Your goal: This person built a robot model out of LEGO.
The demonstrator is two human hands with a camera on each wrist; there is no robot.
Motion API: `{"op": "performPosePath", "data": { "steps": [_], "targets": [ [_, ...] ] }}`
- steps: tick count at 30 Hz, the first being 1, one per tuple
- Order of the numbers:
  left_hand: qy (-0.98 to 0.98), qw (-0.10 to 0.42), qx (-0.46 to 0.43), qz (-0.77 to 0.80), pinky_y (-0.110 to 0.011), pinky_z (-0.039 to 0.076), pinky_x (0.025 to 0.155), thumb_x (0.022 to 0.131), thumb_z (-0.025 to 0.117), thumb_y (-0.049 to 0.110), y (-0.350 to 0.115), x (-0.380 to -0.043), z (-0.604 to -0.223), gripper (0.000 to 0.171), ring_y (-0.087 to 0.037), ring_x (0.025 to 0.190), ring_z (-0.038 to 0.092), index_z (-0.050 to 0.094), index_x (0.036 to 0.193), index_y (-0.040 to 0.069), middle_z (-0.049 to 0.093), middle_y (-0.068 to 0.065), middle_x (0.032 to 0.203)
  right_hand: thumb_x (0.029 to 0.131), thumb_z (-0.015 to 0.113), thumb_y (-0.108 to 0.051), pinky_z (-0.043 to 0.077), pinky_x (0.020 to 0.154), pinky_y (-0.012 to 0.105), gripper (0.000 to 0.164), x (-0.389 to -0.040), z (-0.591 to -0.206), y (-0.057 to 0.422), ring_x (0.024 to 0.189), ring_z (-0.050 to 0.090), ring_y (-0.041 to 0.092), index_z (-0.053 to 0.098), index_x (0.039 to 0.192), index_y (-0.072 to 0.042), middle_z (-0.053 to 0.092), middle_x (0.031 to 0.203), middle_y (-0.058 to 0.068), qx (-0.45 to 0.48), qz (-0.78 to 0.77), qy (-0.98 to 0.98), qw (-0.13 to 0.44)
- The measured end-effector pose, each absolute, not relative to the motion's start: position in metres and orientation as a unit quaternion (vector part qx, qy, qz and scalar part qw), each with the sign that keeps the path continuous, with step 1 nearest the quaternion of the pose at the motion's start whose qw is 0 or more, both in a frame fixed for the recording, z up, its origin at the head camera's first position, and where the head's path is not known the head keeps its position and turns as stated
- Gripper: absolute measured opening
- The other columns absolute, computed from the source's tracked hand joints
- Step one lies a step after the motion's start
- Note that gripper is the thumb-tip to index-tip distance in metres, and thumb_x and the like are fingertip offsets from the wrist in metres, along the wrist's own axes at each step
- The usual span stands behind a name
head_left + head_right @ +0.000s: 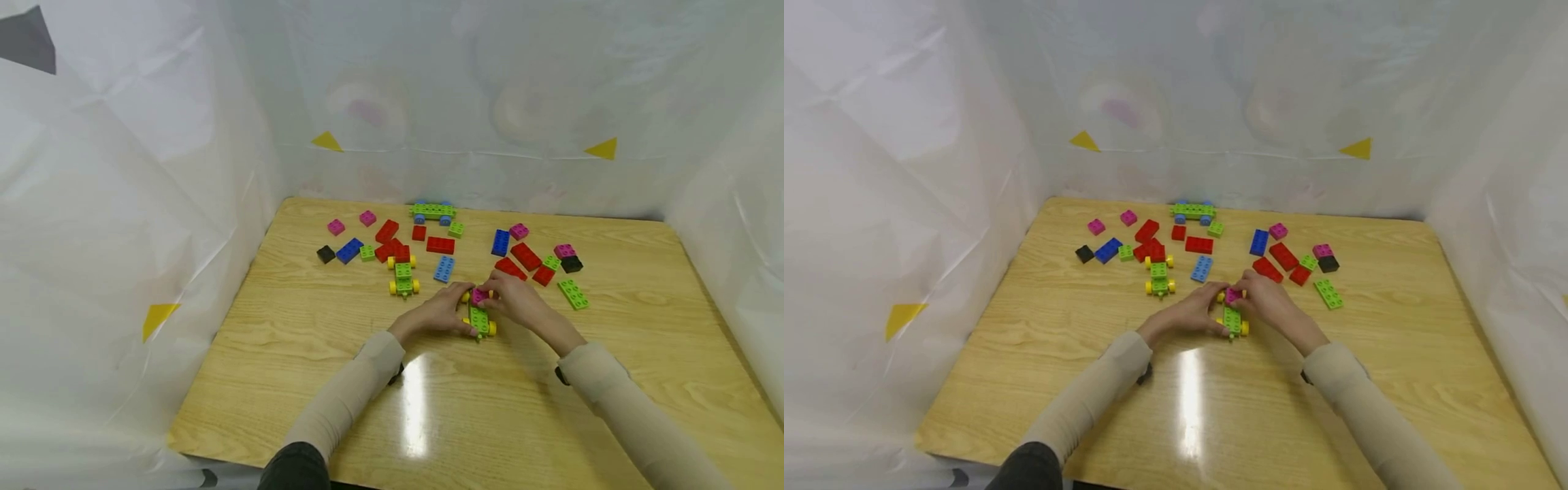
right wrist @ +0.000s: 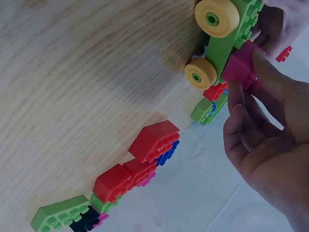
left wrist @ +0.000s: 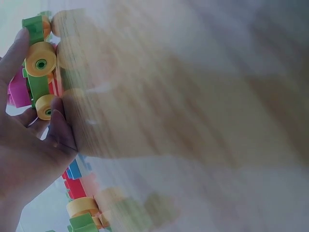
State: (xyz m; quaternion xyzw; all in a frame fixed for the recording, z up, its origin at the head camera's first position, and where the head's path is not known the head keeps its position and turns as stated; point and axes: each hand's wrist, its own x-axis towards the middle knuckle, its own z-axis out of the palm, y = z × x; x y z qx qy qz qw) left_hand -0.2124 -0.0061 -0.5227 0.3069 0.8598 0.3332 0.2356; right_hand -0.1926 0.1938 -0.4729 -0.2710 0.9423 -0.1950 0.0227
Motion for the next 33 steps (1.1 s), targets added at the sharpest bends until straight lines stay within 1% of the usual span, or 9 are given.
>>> {"op": "performPosePath", "data": {
  "steps": [9, 14, 23, 29, 33],
  "targets": [
    [0.858, 0.236, 0.31, 0.334, -0.038, 0.027, 0.113, 0.077, 0.077, 0.049, -0.007, -0.212, -0.524, 0.097, -0.02, 0.142, 0.026, 0.025, 0.152, 0.017, 0.027, -0.001, 0.156, 0.082, 0.077, -0.016, 0.042, 0.056, 0.027, 0.021, -0.199, -0.468, 0.186, 0.066, 0.049, 0.015, 0.075, 0.099, -0.003, 0.058, 0.085, 0.007, -0.254, -0.158, 0.951, 0.075],
    [0.855, 0.238, 0.311, 0.339, -0.039, 0.027, 0.113, 0.077, 0.077, 0.049, -0.008, -0.212, -0.524, 0.097, -0.021, 0.141, 0.026, 0.025, 0.152, 0.018, 0.027, -0.001, 0.155, 0.081, 0.078, -0.019, 0.041, 0.055, 0.027, 0.024, -0.201, -0.466, 0.185, 0.065, 0.048, 0.015, 0.076, 0.1, -0.003, 0.058, 0.085, 0.007, -0.251, -0.15, 0.953, 0.082],
    [0.852, 0.244, 0.31, 0.345, -0.04, 0.026, 0.113, 0.078, 0.077, 0.048, -0.007, -0.21, -0.522, 0.096, -0.021, 0.142, 0.025, 0.024, 0.153, 0.019, 0.027, -0.001, 0.156, 0.079, 0.079, -0.022, 0.04, 0.058, 0.027, 0.025, -0.207, -0.463, 0.187, 0.067, 0.048, 0.015, 0.077, 0.097, -0.005, 0.056, 0.081, 0.001, -0.246, -0.168, 0.948, 0.111],
    [0.855, 0.241, 0.31, 0.339, -0.039, 0.028, 0.112, 0.078, 0.077, 0.048, -0.007, -0.211, -0.52, 0.096, -0.021, 0.141, 0.027, 0.024, 0.152, 0.019, 0.028, -0.001, 0.155, 0.08, 0.079, -0.025, 0.039, 0.054, 0.027, 0.025, -0.204, -0.469, 0.19, 0.066, 0.048, 0.014, 0.074, 0.097, -0.008, 0.056, 0.085, 0.003, -0.24, -0.165, 0.952, 0.093],
    [0.857, 0.24, 0.308, 0.336, -0.04, 0.028, 0.112, 0.077, 0.078, 0.048, -0.007, -0.212, -0.52, 0.097, -0.021, 0.141, 0.027, 0.024, 0.152, 0.018, 0.028, -0.001, 0.155, 0.079, 0.079, -0.024, 0.039, 0.054, 0.027, 0.023, -0.203, -0.473, 0.191, 0.065, 0.047, 0.013, 0.073, 0.095, -0.008, 0.056, 0.084, 0.003, -0.248, -0.17, 0.951, 0.073]
  ]
}}
